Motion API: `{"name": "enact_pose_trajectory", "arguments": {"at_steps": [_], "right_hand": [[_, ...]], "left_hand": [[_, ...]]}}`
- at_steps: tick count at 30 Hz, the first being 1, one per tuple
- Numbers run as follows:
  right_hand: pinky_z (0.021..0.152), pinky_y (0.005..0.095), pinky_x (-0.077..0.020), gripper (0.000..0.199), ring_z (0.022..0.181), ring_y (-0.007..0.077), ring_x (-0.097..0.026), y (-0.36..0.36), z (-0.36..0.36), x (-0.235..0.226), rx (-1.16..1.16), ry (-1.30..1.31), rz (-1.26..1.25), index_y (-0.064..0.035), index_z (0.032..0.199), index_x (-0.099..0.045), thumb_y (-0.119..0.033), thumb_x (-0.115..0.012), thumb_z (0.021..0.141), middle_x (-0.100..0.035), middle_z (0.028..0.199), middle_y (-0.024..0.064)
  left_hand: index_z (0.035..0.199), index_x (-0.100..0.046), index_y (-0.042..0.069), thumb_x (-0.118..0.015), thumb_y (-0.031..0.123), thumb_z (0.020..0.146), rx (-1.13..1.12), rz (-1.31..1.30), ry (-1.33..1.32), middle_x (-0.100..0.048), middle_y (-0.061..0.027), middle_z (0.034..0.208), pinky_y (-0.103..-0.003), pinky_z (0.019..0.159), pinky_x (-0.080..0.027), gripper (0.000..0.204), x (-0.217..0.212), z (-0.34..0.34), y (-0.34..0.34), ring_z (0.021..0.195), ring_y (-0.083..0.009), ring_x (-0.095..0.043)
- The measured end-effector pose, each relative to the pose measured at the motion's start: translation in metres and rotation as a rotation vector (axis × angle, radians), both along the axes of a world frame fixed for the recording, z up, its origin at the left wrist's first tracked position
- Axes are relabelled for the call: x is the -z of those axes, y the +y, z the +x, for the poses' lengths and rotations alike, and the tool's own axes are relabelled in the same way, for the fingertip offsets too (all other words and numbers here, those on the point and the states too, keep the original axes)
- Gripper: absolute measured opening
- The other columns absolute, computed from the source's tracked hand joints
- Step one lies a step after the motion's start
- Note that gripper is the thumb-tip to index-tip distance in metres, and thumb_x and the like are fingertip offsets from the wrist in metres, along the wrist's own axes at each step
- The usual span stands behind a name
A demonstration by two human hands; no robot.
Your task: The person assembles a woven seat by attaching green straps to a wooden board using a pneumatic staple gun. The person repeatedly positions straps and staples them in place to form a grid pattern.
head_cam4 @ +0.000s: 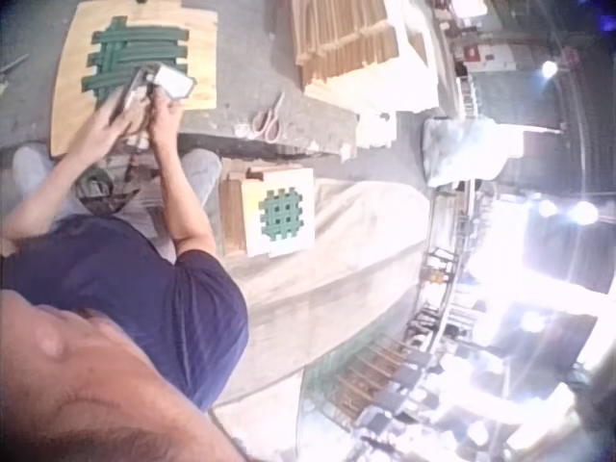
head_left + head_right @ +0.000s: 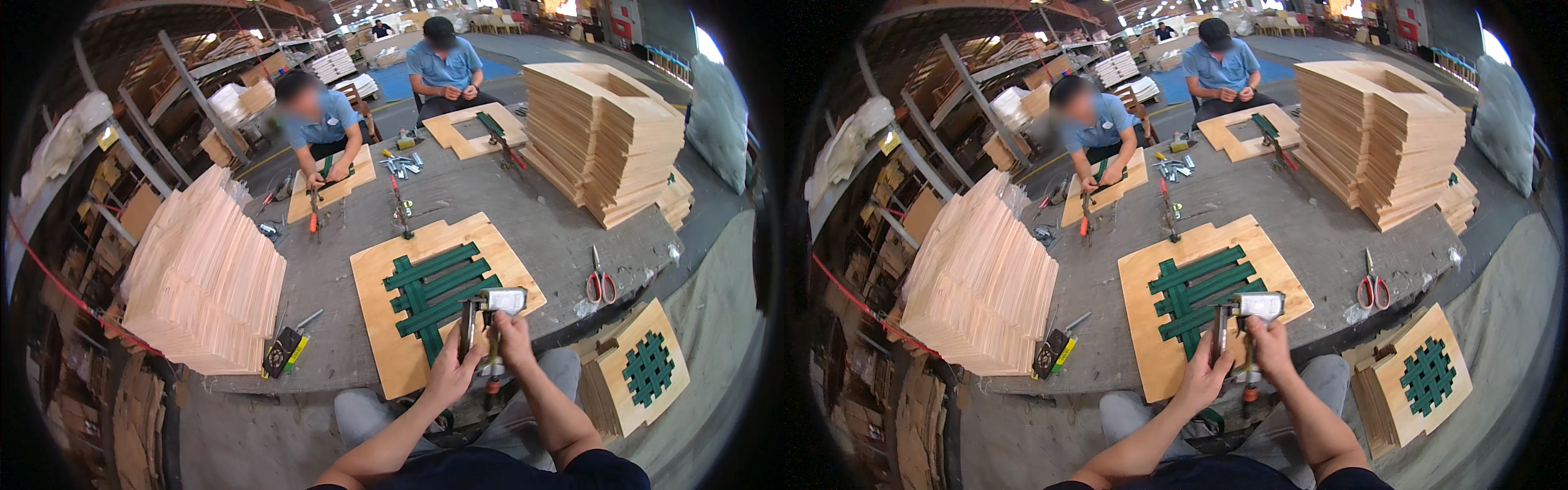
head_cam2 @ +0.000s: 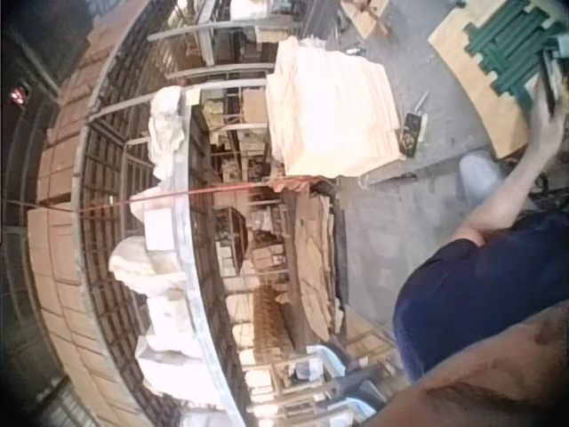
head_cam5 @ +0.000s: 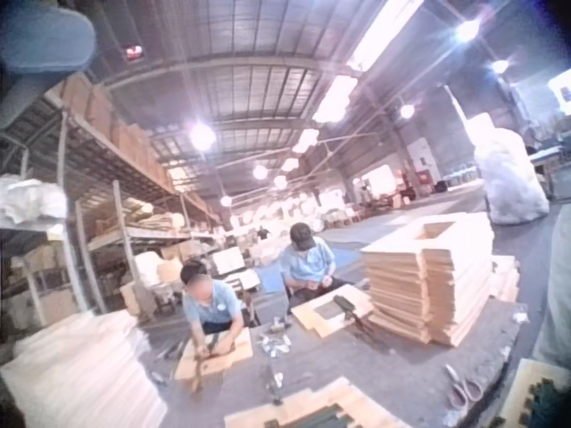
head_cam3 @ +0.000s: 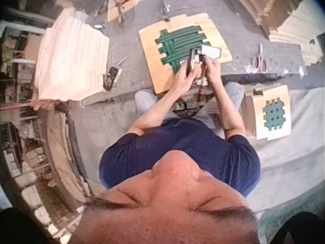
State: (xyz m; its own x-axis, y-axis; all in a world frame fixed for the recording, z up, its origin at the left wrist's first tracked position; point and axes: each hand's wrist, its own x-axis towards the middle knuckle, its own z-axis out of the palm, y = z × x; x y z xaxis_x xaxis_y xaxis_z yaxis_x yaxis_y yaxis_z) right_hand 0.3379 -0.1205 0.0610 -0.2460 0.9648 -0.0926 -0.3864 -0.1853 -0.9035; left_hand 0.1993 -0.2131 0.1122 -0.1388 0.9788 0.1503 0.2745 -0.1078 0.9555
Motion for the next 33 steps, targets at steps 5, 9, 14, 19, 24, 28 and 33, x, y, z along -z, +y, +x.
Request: {"name": "enact_pose_trajectory", "arguments": {"at_steps": [5,9,14,19,24,28,33], "right_hand": [[0.06,0.0403,-0.0511,0.068,0.069,0.0182,-0.062,0.067,0.035,-0.015,0.165,-0.711,0.291,0.0135,0.084,-0.068,-0.053,-0.081,0.083,-0.068,0.074,0.0127],[0.065,0.0431,-0.0529,0.08,0.076,0.0226,-0.068,0.132,0.069,-0.009,0.221,-0.999,0.16,0.0187,0.087,-0.068,-0.06,-0.078,0.082,-0.07,0.076,0.0212],[0.077,0.0435,-0.0538,0.081,0.091,0.0291,-0.071,0.17,0.069,-0.01,0.165,-1.093,0.093,0.0187,0.098,-0.07,-0.06,-0.079,0.081,-0.073,0.094,0.0271],[0.083,0.0461,-0.0543,0.087,0.099,0.0359,-0.072,0.18,0.053,0.0,-0.017,-1.07,0.04,0.0186,0.103,-0.069,-0.065,-0.078,0.08,-0.072,0.099,0.0309],[0.085,0.049,-0.0538,0.093,0.102,0.0436,-0.07,0.194,0.042,-0.003,-0.038,-1.38,0.103,0.018,0.105,-0.068,-0.073,-0.067,0.085,-0.07,0.102,0.0346],[0.092,0.0499,-0.0526,0.073,0.109,0.0448,-0.067,0.176,0.035,-0.006,0.01,-1.587,0.25,0.0073,0.108,-0.071,-0.063,-0.065,0.089,-0.07,0.11,0.0311],[0.081,0.0448,-0.0549,0.043,0.091,0.0374,-0.07,0.123,0.057,-0.009,0.242,-1.292,0.533,-0.0011,0.103,-0.072,-0.041,-0.073,0.089,-0.073,0.098,0.0224]], "left_hand": [[0.14,-0.048,0.003,-0.057,0.029,0.107,0.045,-0.49,-0.245,-0.067,-0.007,0.099,-0.029,0.079,-0.053,0.043,0.07,-0.02,-0.07,0.088,-0.0128,-0.064],[0.127,-0.053,0.006,-0.048,0.045,0.108,-0.227,-0.984,-0.993,-0.068,-0.011,0.092,-0.042,0.076,-0.058,0.044,0.091,-0.055,-0.11,0.081,-0.0268,-0.069],[0.118,-0.055,0.005,-0.046,0.05,0.108,-0.423,-0.701,-1.041,-0.066,-0.0099,0.087,-0.042,0.067,-0.058,0.047,0.112,-0.083,-0.096,0.073,-0.0255,-0.067],[0.106,-0.06,0.004,-0.044,0.046,0.11,-0.53,-0.692,-0.966,-0.057,-0.0023,0.075,-0.04,0.062,-0.055,0.045,0.119,-0.089,-0.092,0.062,-0.0189,-0.056],[0.106,-0.06,0.008,-0.051,0.045,0.107,-0.485,-0.676,-0.941,-0.056,0.0003,0.076,-0.037,0.062,-0.054,0.038,0.115,-0.095,-0.095,0.058,-0.0147,-0.053],[0.116,-0.06,0.015,-0.063,0.042,0.103,-0.292,-0.677,-1.009,-0.055,0.0022,0.076,-0.036,0.065,-0.054,0.03,0.114,-0.078,-0.104,0.06,-0.0119,-0.054],[0.134,-0.053,0.013,-0.074,0.028,0.096,-0.234,-0.608,-0.938,-0.059,0.0019,0.085,-0.034,0.063,-0.052,0.046,0.11,-0.043,-0.086,0.061,-0.0109,-0.054]]}}
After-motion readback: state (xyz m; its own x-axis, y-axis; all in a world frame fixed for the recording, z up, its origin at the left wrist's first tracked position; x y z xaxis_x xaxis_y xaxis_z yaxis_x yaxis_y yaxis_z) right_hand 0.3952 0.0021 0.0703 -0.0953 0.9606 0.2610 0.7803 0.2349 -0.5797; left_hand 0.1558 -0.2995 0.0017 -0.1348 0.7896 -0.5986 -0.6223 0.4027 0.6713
